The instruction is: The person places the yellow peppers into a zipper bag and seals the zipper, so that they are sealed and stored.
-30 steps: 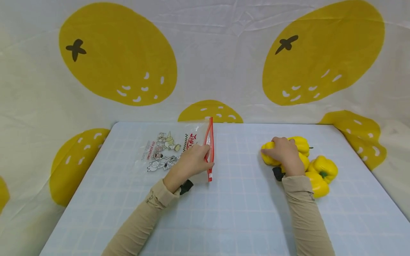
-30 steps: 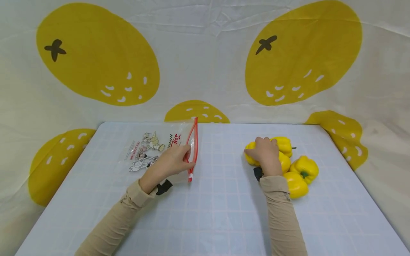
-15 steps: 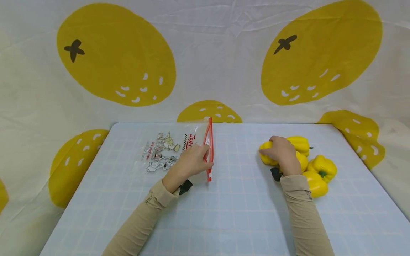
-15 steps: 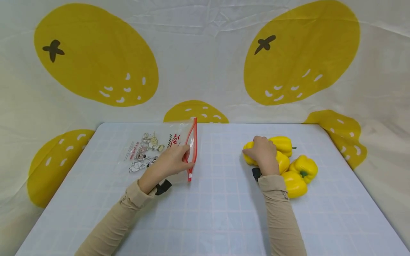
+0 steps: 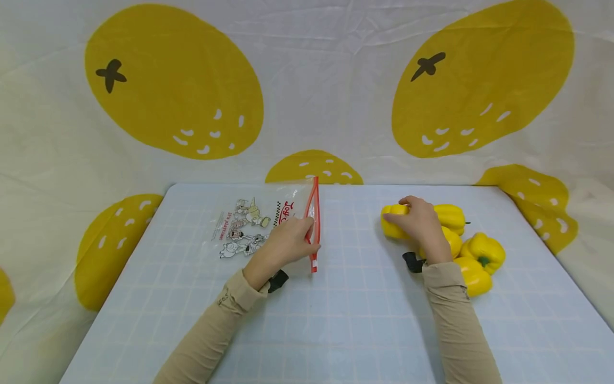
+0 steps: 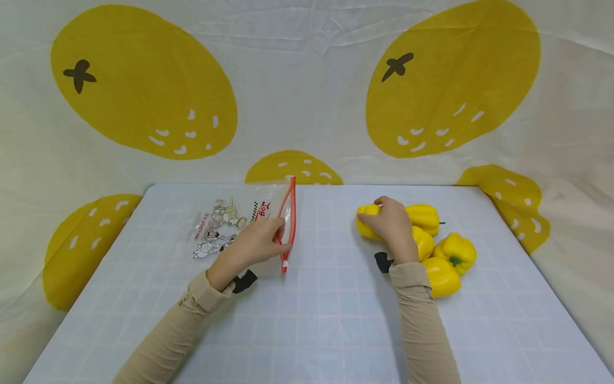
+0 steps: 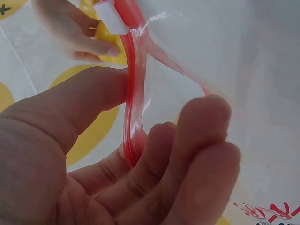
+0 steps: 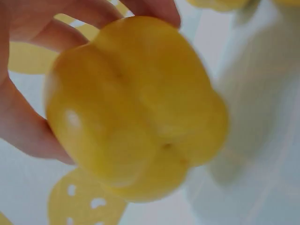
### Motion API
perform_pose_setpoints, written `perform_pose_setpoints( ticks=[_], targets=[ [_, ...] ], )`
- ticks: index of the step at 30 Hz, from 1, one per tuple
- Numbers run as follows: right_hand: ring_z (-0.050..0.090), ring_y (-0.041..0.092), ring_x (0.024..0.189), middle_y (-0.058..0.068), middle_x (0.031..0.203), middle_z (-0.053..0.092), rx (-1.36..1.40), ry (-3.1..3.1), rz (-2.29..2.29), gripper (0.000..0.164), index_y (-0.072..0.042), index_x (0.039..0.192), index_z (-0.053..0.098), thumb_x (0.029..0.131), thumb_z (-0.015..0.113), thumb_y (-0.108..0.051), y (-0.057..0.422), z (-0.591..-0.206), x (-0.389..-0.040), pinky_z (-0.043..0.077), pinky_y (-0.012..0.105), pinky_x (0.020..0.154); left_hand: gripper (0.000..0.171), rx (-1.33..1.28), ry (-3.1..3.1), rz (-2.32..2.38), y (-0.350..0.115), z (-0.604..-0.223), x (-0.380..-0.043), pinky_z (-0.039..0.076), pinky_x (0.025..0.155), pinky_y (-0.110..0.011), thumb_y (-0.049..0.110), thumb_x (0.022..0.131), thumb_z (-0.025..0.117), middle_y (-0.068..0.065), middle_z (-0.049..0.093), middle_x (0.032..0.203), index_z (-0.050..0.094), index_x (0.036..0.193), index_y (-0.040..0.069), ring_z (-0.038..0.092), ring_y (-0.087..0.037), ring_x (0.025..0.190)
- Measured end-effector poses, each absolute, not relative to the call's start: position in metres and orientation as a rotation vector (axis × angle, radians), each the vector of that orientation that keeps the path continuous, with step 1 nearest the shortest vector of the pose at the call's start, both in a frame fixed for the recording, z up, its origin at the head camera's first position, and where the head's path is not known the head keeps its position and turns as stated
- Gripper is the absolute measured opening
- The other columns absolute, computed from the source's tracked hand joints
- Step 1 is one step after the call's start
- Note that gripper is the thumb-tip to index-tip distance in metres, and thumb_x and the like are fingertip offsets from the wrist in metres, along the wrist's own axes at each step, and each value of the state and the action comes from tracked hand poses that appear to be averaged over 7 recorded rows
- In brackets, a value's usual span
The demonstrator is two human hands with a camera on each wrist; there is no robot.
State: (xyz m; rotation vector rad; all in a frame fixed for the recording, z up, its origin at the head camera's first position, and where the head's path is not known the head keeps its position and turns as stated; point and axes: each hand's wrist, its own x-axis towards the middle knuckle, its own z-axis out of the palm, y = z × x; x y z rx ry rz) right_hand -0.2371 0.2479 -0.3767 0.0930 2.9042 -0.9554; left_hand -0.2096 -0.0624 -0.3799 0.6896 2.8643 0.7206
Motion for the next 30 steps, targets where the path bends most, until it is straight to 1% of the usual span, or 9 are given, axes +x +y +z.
perform_pose_setpoints(
  ticks=[4,7,9,13,15,18,21,25,30],
  targets=[
    [0.039,0.043,0.130,0.025,0.145,0.044,0.172,2.833,-1.175,0.074,-0.002,0.142,0.047,0.088,0.071,-0.046,0.247,-0.374,-0.238,0.035,0.056,0.105,0.031,0.696,2.859,0.715,-0.063,-0.381,-0.209,0.038,0.052,-0.027,0.024,0.084,0.080,-0.001,0.052,0.065,0.052,0.079,0.012,0.048,-0.014,0.057],
    [0.040,0.040,0.128,0.022,0.147,0.042,0.222,2.768,-1.346,0.077,-0.005,0.146,0.045,0.087,0.073,-0.046,0.246,-0.371,-0.239,0.038,0.052,0.103,0.031,0.697,2.858,0.718,-0.063,-0.381,-0.210,0.039,0.052,-0.026,0.024,0.084,0.080,-0.001,0.052,0.065,0.052,0.079,0.012,0.048,-0.014,0.057],
    [0.044,0.036,0.122,0.021,0.147,0.041,0.235,2.703,-1.496,0.077,-0.006,0.146,0.044,0.087,0.073,-0.044,0.243,-0.368,-0.240,0.043,0.044,0.099,0.032,0.697,2.863,0.727,-0.063,-0.381,-0.210,0.039,0.052,-0.026,0.024,0.083,0.080,-0.002,0.052,0.065,0.051,0.079,0.012,0.048,-0.015,0.057],
    [0.051,0.024,0.109,0.019,0.145,0.039,0.269,2.507,-1.804,0.074,-0.004,0.147,0.042,0.089,0.073,-0.038,0.235,-0.365,-0.244,0.051,0.025,0.087,0.032,0.698,2.874,0.730,-0.062,-0.380,-0.211,0.039,0.052,-0.026,0.024,0.083,0.080,-0.002,0.052,0.065,0.051,0.079,0.012,0.049,-0.015,0.057],
    [0.053,0.019,0.106,0.018,0.143,0.039,0.283,2.398,-1.923,0.074,-0.002,0.148,0.040,0.090,0.073,-0.034,0.229,-0.364,-0.247,0.052,0.022,0.085,0.032,0.696,2.874,0.724,-0.062,-0.380,-0.211,0.039,0.052,-0.026,0.024,0.083,0.080,-0.001,0.053,0.065,0.052,0.079,0.012,0.049,-0.015,0.057],
    [0.054,0.018,0.107,0.015,0.140,0.041,0.268,2.252,-2.053,0.074,0.000,0.150,0.036,0.091,0.073,-0.028,0.220,-0.363,-0.251,0.052,0.026,0.088,0.031,0.695,2.873,0.718,-0.062,-0.381,-0.211,0.040,0.052,-0.026,0.025,0.083,0.080,-0.002,0.053,0.065,0.052,0.079,0.012,0.050,-0.015,0.056],
    [0.054,0.020,0.110,0.013,0.137,0.043,0.206,2.122,-2.150,0.070,0.003,0.148,0.036,0.093,0.071,-0.020,0.209,-0.364,-0.255,0.051,0.032,0.093,0.031,0.689,2.875,0.721,-0.061,-0.382,-0.212,0.040,0.052,-0.026,0.026,0.083,0.080,-0.002,0.054,0.065,0.052,0.080,0.012,0.050,-0.015,0.057],
    [0.053,0.023,0.111,0.012,0.133,0.046,0.163,1.961,-2.230,0.060,0.007,0.145,0.040,0.095,0.066,-0.014,0.190,-0.367,-0.262,0.048,0.036,0.099,0.030,0.675,2.873,0.737,-0.061,-0.382,-0.213,0.040,0.052,-0.025,0.026,0.083,0.080,-0.002,0.054,0.066,0.055,0.083,0.010,0.051,-0.015,0.057],
    [0.052,0.025,0.111,0.014,0.131,0.048,0.158,1.811,-2.260,0.051,0.009,0.140,0.044,0.097,0.061,-0.011,0.163,-0.379,-0.268,0.043,0.043,0.104,0.029,0.674,2.872,0.758,-0.061,-0.383,-0.214,0.039,0.051,-0.025,0.025,0.083,0.080,-0.003,0.054,0.066,0.061,0.089,0.004,0.050,-0.015,0.056]
  ],
)
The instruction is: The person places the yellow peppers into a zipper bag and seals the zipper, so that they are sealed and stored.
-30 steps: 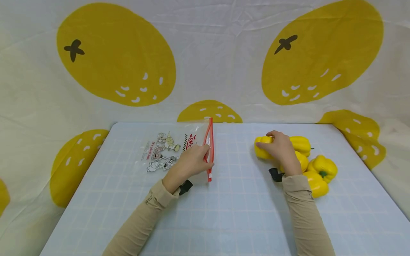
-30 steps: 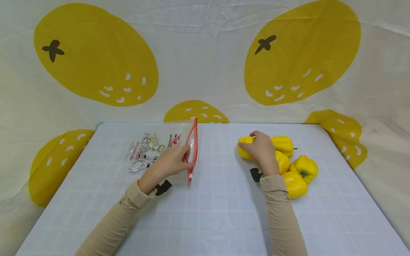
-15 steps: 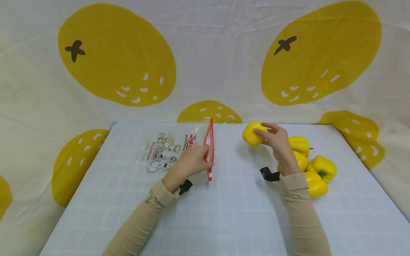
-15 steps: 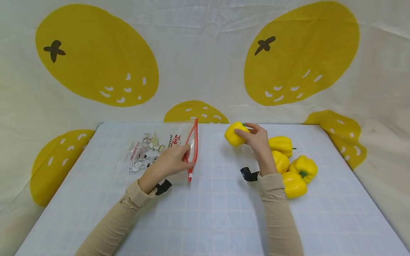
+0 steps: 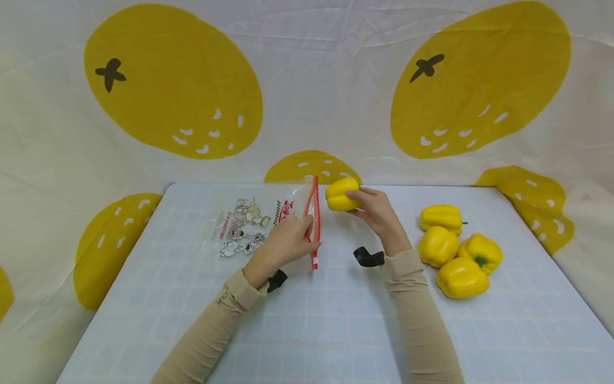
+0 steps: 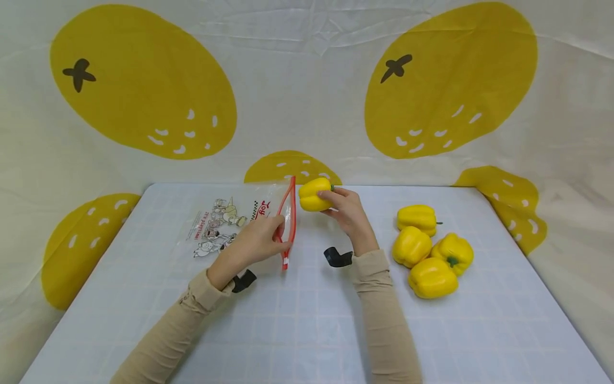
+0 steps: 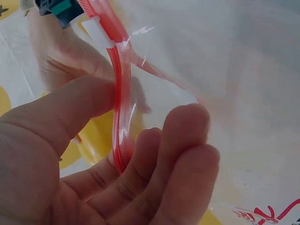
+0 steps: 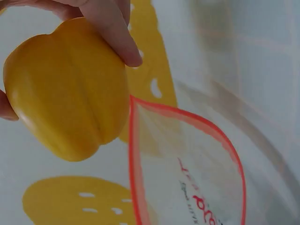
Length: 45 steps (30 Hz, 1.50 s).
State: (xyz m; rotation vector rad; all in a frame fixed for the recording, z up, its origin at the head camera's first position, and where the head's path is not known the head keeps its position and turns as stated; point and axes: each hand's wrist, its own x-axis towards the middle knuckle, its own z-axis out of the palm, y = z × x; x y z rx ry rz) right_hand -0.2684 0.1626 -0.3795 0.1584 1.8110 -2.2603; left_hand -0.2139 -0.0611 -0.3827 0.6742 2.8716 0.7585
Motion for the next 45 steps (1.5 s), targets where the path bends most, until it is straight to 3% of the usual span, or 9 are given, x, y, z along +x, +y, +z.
perform_pose_setpoints(
  ticks=[7,13,19,28,37,45],
  targets=[
    [0.052,0.027,0.112,0.020,0.135,0.047,0.080,1.743,-2.188,0.054,0.011,0.142,0.038,0.096,0.059,-0.011,0.137,-0.405,-0.269,0.043,0.042,0.104,0.031,0.703,2.873,0.770,-0.060,-0.382,-0.216,0.036,0.050,-0.026,0.025,0.084,0.080,-0.002,0.048,0.064,0.061,0.094,0.004,0.047,-0.016,0.054],
    [0.057,0.022,0.101,0.018,0.125,0.056,0.050,1.937,-2.053,0.052,0.010,0.132,0.050,0.092,0.068,-0.017,0.128,-0.418,-0.265,0.047,0.036,0.098,0.029,0.725,2.862,0.778,-0.058,-0.383,-0.216,0.036,0.052,-0.026,0.025,0.083,0.080,-0.001,0.049,0.065,0.055,0.085,0.010,0.048,-0.016,0.056],
    [0.057,0.020,0.093,0.015,0.119,0.062,0.071,2.120,-1.986,0.049,0.007,0.126,0.059,0.089,0.073,-0.022,0.120,-0.425,-0.268,0.046,0.045,0.095,0.027,0.767,2.860,0.806,-0.057,-0.383,-0.214,0.035,0.051,-0.025,0.023,0.083,0.080,0.000,0.049,0.066,0.056,0.085,0.008,0.048,-0.015,0.056],
    [0.060,0.024,0.098,0.019,0.126,0.058,0.001,2.108,-1.980,0.053,0.005,0.136,0.052,0.092,0.069,-0.019,0.109,-0.432,-0.273,0.051,0.038,0.093,0.035,0.788,2.869,0.746,-0.057,-0.381,-0.213,0.035,0.050,-0.025,0.026,0.085,0.079,-0.001,0.049,0.067,0.062,0.105,0.003,0.047,-0.014,0.054],
    [0.064,0.029,0.084,0.013,0.098,0.060,0.186,2.176,-1.976,0.059,0.001,0.132,0.050,0.087,0.076,-0.026,0.110,-0.427,-0.266,0.054,0.036,0.086,0.035,0.786,2.836,0.737,-0.053,-0.384,-0.215,0.036,0.051,-0.025,0.027,0.085,0.078,0.000,0.049,0.067,0.062,0.105,0.004,0.048,-0.015,0.055],
    [0.070,0.021,0.087,0.019,0.110,0.064,0.122,2.013,-2.095,0.037,0.006,0.128,0.055,0.098,0.060,-0.016,0.107,-0.426,-0.262,0.054,0.032,0.087,0.038,0.760,2.809,0.740,-0.060,-0.383,-0.213,0.036,0.054,-0.026,0.024,0.084,0.078,-0.001,0.048,0.069,0.062,0.112,0.003,0.049,-0.017,0.062]
  ],
)
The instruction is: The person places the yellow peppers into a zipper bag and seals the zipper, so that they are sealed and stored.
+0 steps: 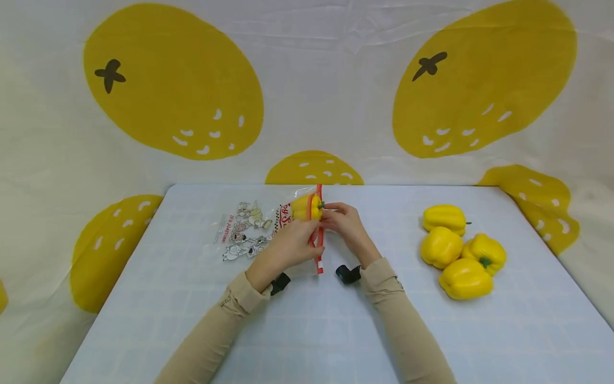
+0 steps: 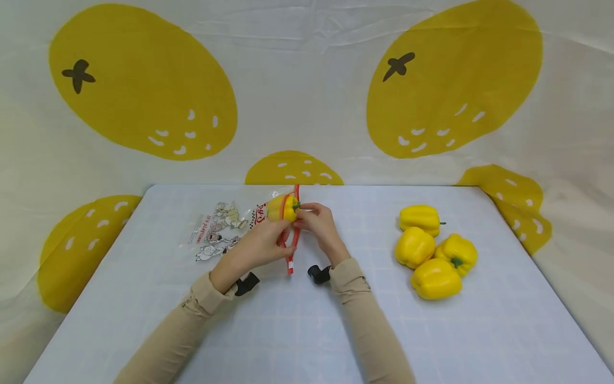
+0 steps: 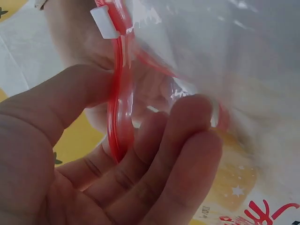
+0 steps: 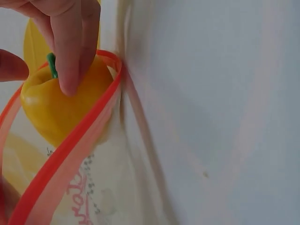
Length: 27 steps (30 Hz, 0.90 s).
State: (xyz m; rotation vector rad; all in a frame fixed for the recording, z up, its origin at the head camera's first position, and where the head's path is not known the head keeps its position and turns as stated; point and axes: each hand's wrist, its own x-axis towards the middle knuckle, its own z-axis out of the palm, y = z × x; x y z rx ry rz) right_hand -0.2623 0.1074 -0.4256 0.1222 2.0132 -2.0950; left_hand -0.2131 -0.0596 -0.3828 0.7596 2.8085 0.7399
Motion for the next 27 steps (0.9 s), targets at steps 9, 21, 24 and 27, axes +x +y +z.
perform_pose_setpoints(
  ticks=[9,21,24,27],
  targets=[
    [0.065,0.016,0.089,0.023,0.119,0.061,0.051,1.955,-2.116,0.035,0.012,0.126,0.056,0.099,0.049,-0.008,0.1047,-0.4261,-0.2596,0.053,0.028,0.086,0.018,0.898,2.773,0.795,-0.0599,-0.3835,-0.2158,0.034,0.051,-0.024,0.012,0.080,0.076,0.001,0.046,0.062,0.063,0.088,0.003,0.046,-0.012,0.055],
    [0.063,0.016,0.090,0.011,0.110,0.063,-0.019,1.815,-2.121,0.046,0.009,0.141,0.042,0.100,0.047,-0.011,0.1037,-0.4325,-0.2620,0.051,0.028,0.086,0.016,0.979,2.767,0.777,-0.0623,-0.3836,-0.2144,0.033,0.051,-0.024,0.007,0.074,0.076,0.004,0.045,0.059,0.061,0.079,0.004,0.045,-0.012,0.055],
    [0.063,0.016,0.089,0.011,0.110,0.062,0.001,1.824,-2.111,0.047,0.004,0.144,0.039,0.101,0.048,-0.012,0.1021,-0.4318,-0.2627,0.052,0.028,0.083,0.016,0.955,2.770,0.744,-0.0631,-0.3813,-0.2135,0.033,0.051,-0.024,0.009,0.075,0.076,0.004,0.046,0.060,0.061,0.080,0.006,0.046,-0.013,0.057],
    [0.063,0.016,0.087,0.011,0.110,0.060,0.021,1.839,-2.117,0.045,0.003,0.144,0.039,0.102,0.047,-0.011,0.1027,-0.4338,-0.2623,0.052,0.029,0.082,0.015,0.932,2.778,0.726,-0.0623,-0.3832,-0.2130,0.034,0.052,-0.025,0.010,0.076,0.076,0.003,0.047,0.061,0.061,0.080,0.008,0.047,-0.014,0.059]
  ],
)
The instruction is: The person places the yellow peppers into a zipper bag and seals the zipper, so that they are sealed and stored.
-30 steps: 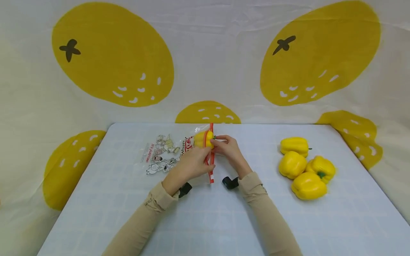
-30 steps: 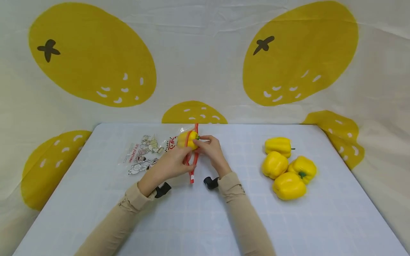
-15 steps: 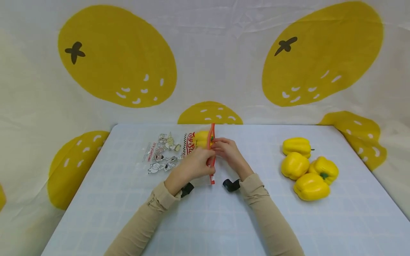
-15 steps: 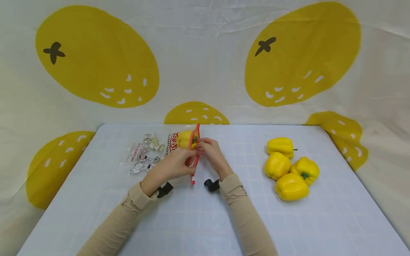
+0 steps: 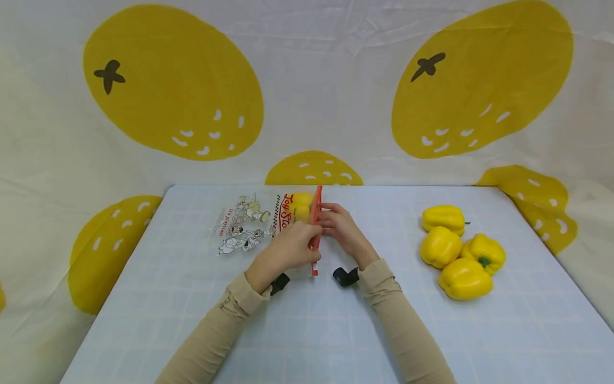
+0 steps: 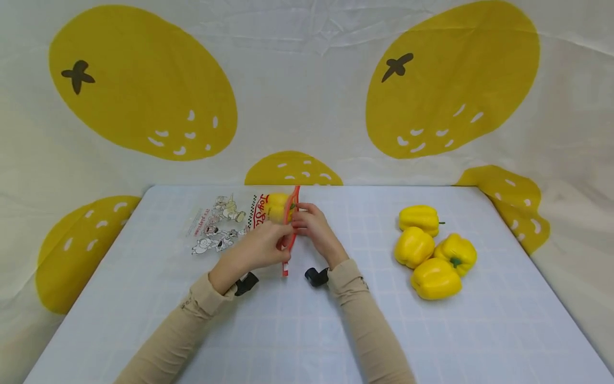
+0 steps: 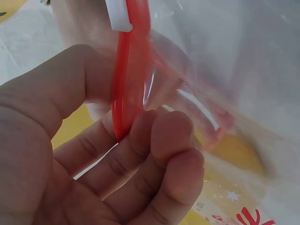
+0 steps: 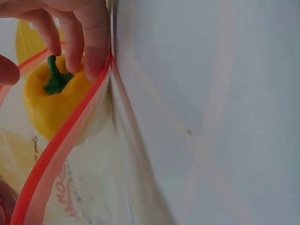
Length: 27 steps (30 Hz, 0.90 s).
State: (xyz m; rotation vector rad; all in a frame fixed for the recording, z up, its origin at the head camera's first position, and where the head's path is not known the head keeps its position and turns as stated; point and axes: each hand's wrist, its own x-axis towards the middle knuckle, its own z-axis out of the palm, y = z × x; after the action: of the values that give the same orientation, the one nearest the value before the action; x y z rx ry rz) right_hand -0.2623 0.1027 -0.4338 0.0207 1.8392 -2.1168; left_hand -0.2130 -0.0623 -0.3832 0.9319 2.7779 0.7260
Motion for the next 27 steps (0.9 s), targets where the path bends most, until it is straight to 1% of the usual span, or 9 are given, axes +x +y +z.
perform_pose_setpoints(
  ticks=[3,5,8,11,14,18,20,22,27],
  targets=[
    [0.062,0.016,0.089,0.016,0.117,0.057,-0.005,1.856,-2.105,0.045,0.004,0.145,0.037,0.101,0.044,-0.008,0.103,-0.433,-0.262,0.052,0.030,0.085,0.015,0.909,2.790,0.723,-0.062,-0.383,-0.213,0.035,0.052,-0.025,0.010,0.077,0.076,0.002,0.047,0.061,0.061,0.080,0.009,0.047,-0.014,0.059],
    [0.062,0.017,0.094,0.019,0.128,0.054,-0.027,1.854,-2.088,0.047,0.004,0.146,0.035,0.101,0.043,-0.006,0.104,-0.432,-0.261,0.051,0.031,0.089,0.015,0.910,2.791,0.721,-0.061,-0.384,-0.213,0.035,0.052,-0.025,0.009,0.077,0.075,0.002,0.047,0.061,0.061,0.081,0.008,0.047,-0.014,0.058],
    [0.060,0.022,0.106,0.021,0.143,0.047,-0.062,1.852,-2.053,0.052,0.002,0.150,0.032,0.099,0.042,-0.004,0.105,-0.433,-0.262,0.047,0.034,0.096,0.014,0.920,2.787,0.726,-0.061,-0.383,-0.213,0.035,0.052,-0.025,0.008,0.078,0.074,0.002,0.047,0.062,0.062,0.082,0.008,0.047,-0.014,0.059],
    [0.055,0.026,0.119,0.018,0.150,0.043,-0.078,1.840,-2.024,0.055,0.000,0.152,0.030,0.099,0.043,-0.003,0.105,-0.434,-0.263,0.043,0.035,0.102,0.014,0.919,2.791,0.735,-0.060,-0.383,-0.213,0.035,0.053,-0.025,0.008,0.078,0.074,0.002,0.048,0.062,0.061,0.082,0.008,0.048,-0.014,0.059],
    [0.053,0.028,0.124,0.019,0.149,0.044,-0.088,1.859,-2.008,0.055,0.001,0.152,0.032,0.099,0.045,-0.003,0.105,-0.432,-0.263,0.042,0.036,0.103,0.015,0.916,2.796,0.750,-0.059,-0.383,-0.213,0.036,0.053,-0.025,0.009,0.078,0.074,0.002,0.048,0.063,0.059,0.081,0.009,0.049,-0.014,0.059],
    [0.056,0.036,0.119,0.023,0.139,0.054,-0.124,2.005,-1.972,0.045,0.005,0.144,0.044,0.102,0.045,-0.008,0.115,-0.422,-0.260,0.046,0.042,0.101,0.014,0.928,2.813,0.784,-0.059,-0.385,-0.213,0.036,0.053,-0.024,0.011,0.082,0.072,0.003,0.049,0.062,0.058,0.079,0.010,0.048,-0.013,0.058],
    [0.057,0.041,0.116,0.024,0.132,0.059,-0.134,2.114,-1.948,0.040,0.005,0.138,0.051,0.103,0.045,-0.012,0.127,-0.413,-0.259,0.047,0.045,0.099,0.015,0.933,2.819,0.797,-0.059,-0.385,-0.213,0.035,0.053,-0.024,0.012,0.085,0.071,0.003,0.048,0.061,0.058,0.077,0.010,0.047,-0.013,0.057],
    [0.057,0.044,0.115,0.025,0.127,0.061,-0.147,2.203,-1.930,0.037,0.006,0.134,0.054,0.103,0.045,-0.013,0.143,-0.402,-0.259,0.047,0.046,0.099,0.015,0.935,2.824,0.802,-0.058,-0.385,-0.213,0.035,0.052,-0.024,0.013,0.086,0.070,0.003,0.048,0.060,0.058,0.076,0.009,0.047,-0.012,0.056],
    [0.060,0.035,0.109,0.022,0.125,0.063,-0.152,2.397,-1.784,0.035,0.004,0.129,0.058,0.103,0.045,-0.015,0.186,-0.374,-0.257,0.049,0.043,0.096,0.020,0.951,2.828,0.811,-0.056,-0.383,-0.213,0.035,0.053,-0.023,0.016,0.089,0.069,0.003,0.048,0.060,0.056,0.074,0.011,0.046,-0.012,0.055]
  ],
)
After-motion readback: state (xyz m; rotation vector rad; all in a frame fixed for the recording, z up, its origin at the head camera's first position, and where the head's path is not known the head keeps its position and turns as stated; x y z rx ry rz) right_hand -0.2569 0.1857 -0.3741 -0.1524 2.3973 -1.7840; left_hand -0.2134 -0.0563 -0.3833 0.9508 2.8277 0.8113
